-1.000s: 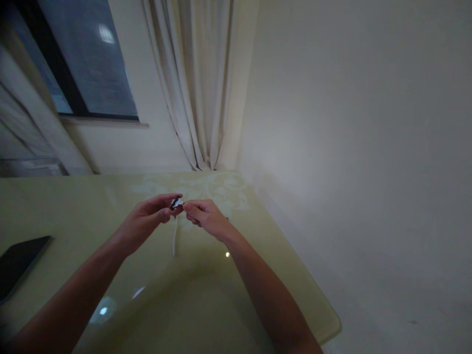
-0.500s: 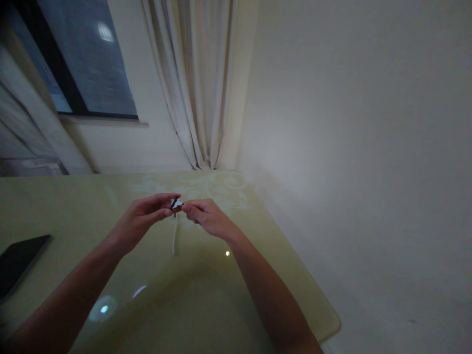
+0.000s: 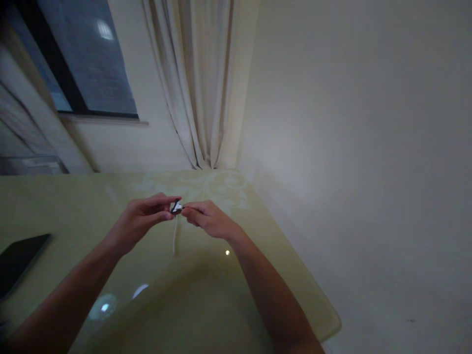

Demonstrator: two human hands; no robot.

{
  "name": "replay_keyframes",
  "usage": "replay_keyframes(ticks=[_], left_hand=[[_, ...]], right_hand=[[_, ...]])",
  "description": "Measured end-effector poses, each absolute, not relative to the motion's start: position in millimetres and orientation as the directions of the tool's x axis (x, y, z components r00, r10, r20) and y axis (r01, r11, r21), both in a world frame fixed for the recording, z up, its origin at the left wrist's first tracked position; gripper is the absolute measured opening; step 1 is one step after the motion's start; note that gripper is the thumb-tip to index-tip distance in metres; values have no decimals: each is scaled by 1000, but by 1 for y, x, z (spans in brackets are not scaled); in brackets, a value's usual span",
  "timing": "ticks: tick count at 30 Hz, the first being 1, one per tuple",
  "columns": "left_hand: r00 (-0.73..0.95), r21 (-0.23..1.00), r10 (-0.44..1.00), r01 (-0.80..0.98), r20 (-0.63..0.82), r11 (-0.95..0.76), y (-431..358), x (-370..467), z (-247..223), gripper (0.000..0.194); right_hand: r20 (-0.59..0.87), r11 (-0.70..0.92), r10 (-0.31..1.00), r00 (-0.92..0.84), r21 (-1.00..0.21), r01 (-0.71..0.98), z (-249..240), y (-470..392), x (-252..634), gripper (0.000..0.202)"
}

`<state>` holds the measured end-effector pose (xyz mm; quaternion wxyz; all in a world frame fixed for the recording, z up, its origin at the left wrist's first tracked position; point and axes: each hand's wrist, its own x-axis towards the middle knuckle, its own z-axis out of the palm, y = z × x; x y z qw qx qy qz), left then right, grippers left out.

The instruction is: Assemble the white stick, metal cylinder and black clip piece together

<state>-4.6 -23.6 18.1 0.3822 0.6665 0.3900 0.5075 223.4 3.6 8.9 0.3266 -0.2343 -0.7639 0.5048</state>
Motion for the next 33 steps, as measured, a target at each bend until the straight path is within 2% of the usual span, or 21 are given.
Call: replay_keyframes(ticks=[14,23,27,33], left_hand=[[220,909,901,103,375,-404,-24,-8,21,37],[220,920,898,2,382,-392,-24,-9,20,38],[239,930,899,-79,367,-359,-25,-8,19,47],[234,925,896,-65,378,-374,-25,-7,19,41]], right_hand=[[315,439,681,-661,-898,24,14,1,224,51],[336,461,673,-658,-887,18,21,-3,225,51],[350,464,669,-655,-886,0,22,-4,225,50],[321,455,673,-666,-890,30,23,-5,224,52]])
